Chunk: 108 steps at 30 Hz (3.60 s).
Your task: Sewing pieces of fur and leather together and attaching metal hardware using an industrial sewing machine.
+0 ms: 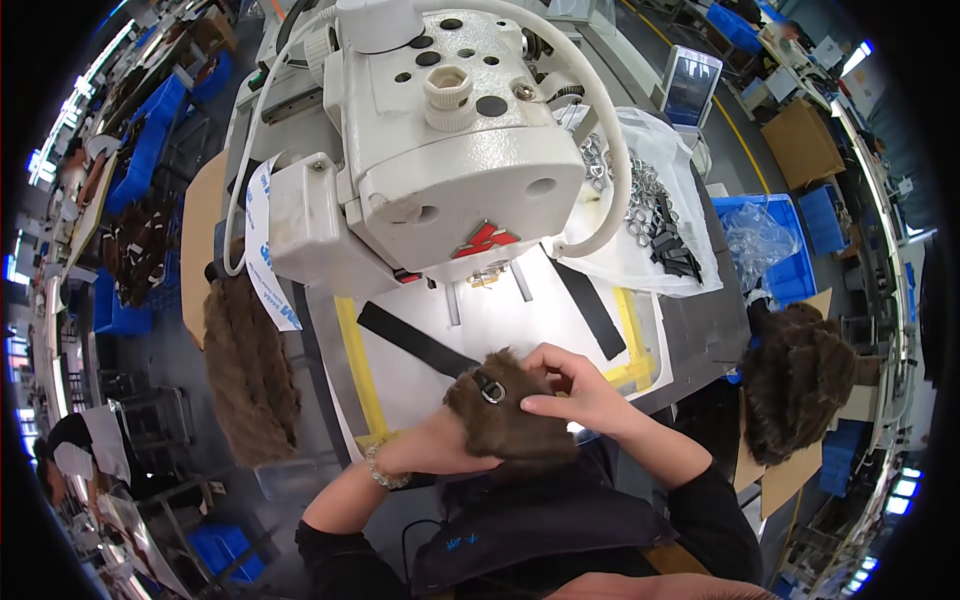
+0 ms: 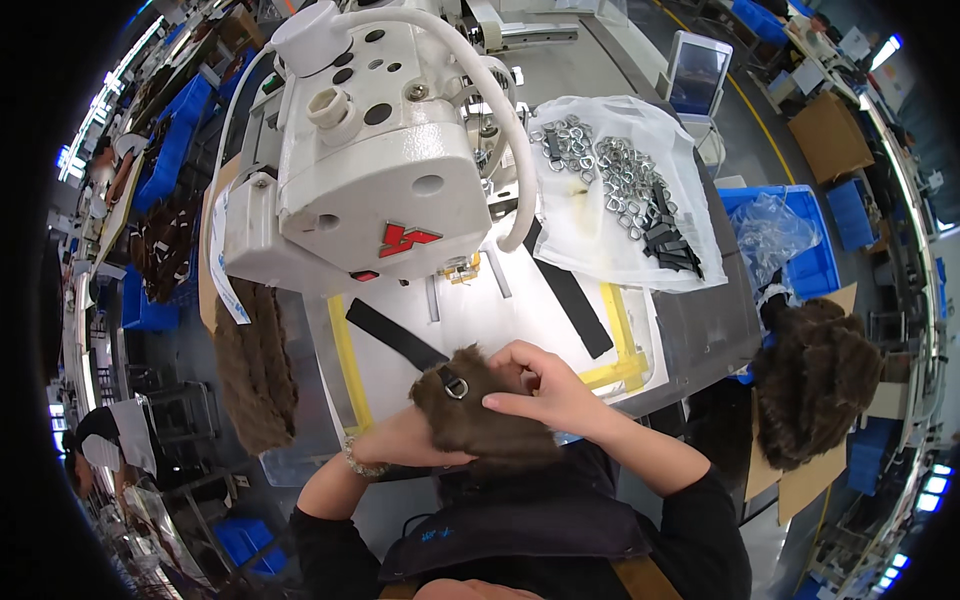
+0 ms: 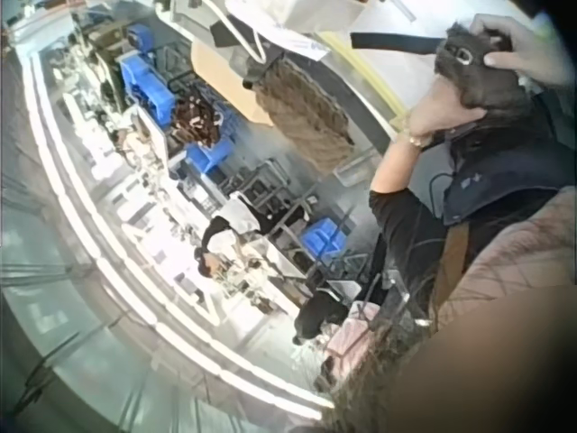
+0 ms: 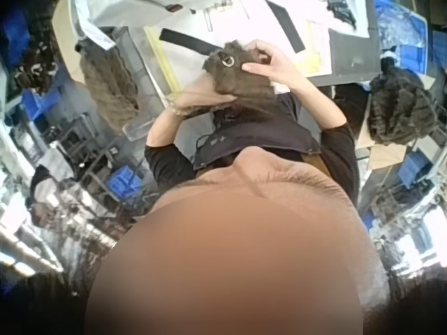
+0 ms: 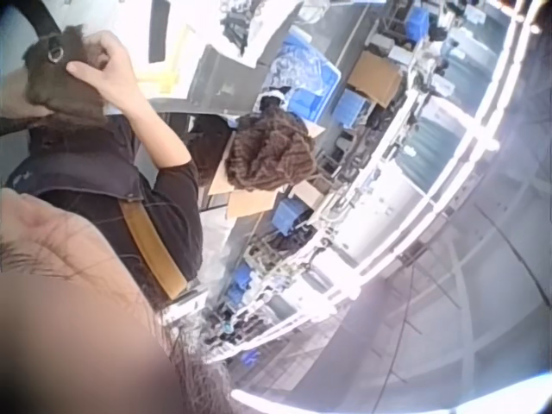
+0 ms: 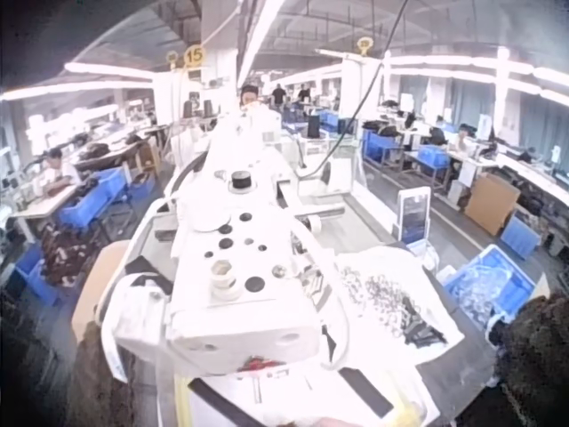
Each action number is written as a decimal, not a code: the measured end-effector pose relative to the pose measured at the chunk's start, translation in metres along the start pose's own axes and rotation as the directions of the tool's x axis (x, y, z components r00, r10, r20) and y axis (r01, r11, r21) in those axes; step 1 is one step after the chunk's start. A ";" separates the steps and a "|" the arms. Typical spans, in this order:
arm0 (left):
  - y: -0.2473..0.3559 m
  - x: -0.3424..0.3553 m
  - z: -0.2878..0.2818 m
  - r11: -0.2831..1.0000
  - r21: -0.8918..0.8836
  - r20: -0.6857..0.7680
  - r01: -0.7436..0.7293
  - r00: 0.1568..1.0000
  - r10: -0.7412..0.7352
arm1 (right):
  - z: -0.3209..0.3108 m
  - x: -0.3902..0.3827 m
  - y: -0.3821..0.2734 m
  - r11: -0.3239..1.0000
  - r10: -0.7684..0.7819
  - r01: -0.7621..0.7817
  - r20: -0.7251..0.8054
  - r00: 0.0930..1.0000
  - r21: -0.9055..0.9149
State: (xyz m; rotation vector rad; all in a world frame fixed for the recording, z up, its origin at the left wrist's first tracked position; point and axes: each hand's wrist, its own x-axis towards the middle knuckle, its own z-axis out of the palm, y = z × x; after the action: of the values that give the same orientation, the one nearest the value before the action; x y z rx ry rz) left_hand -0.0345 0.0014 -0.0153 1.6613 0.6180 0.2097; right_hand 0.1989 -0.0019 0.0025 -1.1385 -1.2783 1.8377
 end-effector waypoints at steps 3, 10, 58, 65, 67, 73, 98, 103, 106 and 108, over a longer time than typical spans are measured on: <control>0.017 -0.003 -0.006 0.982 0.181 -0.285 -0.063 0.952 0.113 | 0.006 0.007 0.000 0.989 -0.079 0.079 -0.005 0.997 0.123; 0.038 0.003 -0.018 0.969 -0.225 -0.522 -0.104 0.853 -0.030 | 0.019 0.014 -0.012 0.978 -0.134 0.137 -0.028 0.991 0.160; 0.016 0.010 -0.010 0.963 -0.204 -0.721 -0.176 0.693 -0.026 | 0.025 0.034 -0.008 0.991 -0.101 0.106 -0.067 0.993 0.076; 0.017 0.012 -0.010 0.981 -0.096 -0.734 -0.170 0.677 0.046 | 0.026 0.029 -0.015 0.987 -0.162 0.160 -0.100 0.982 -0.022; 0.014 0.013 -0.008 0.977 -0.093 -0.740 -0.189 0.670 0.059 | 0.026 0.028 -0.013 0.985 -0.172 0.170 -0.112 0.979 -0.033; 0.026 0.016 -0.005 0.952 -0.190 -0.752 -0.240 0.659 0.016 | 0.030 0.015 -0.014 0.985 -0.171 0.174 -0.143 0.975 0.006; 0.015 0.008 -0.010 0.916 -0.288 -0.770 -0.281 0.636 -0.047 | 0.037 -0.018 0.006 0.995 -0.046 0.051 -0.054 0.997 0.090; -0.011 0.006 -0.017 0.982 0.126 -0.779 -0.143 0.599 0.187 | 0.036 -0.029 0.012 0.793 0.076 -0.156 0.157 0.985 0.589; 0.001 0.015 -0.005 0.989 0.081 -0.776 -0.121 0.615 0.139 | 0.011 -0.049 0.034 0.874 0.023 -0.101 0.167 0.986 0.475; 0.008 0.020 0.002 0.983 0.121 -0.746 -0.140 0.641 0.184 | -0.015 -0.071 0.037 0.960 -0.104 0.073 0.103 0.989 0.270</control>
State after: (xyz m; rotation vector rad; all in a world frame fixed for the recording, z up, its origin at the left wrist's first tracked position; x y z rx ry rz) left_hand -0.0147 0.0096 -0.0116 1.6440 1.1024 1.0786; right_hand 0.2430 -0.0683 -0.0132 -0.8280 -1.0860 1.9620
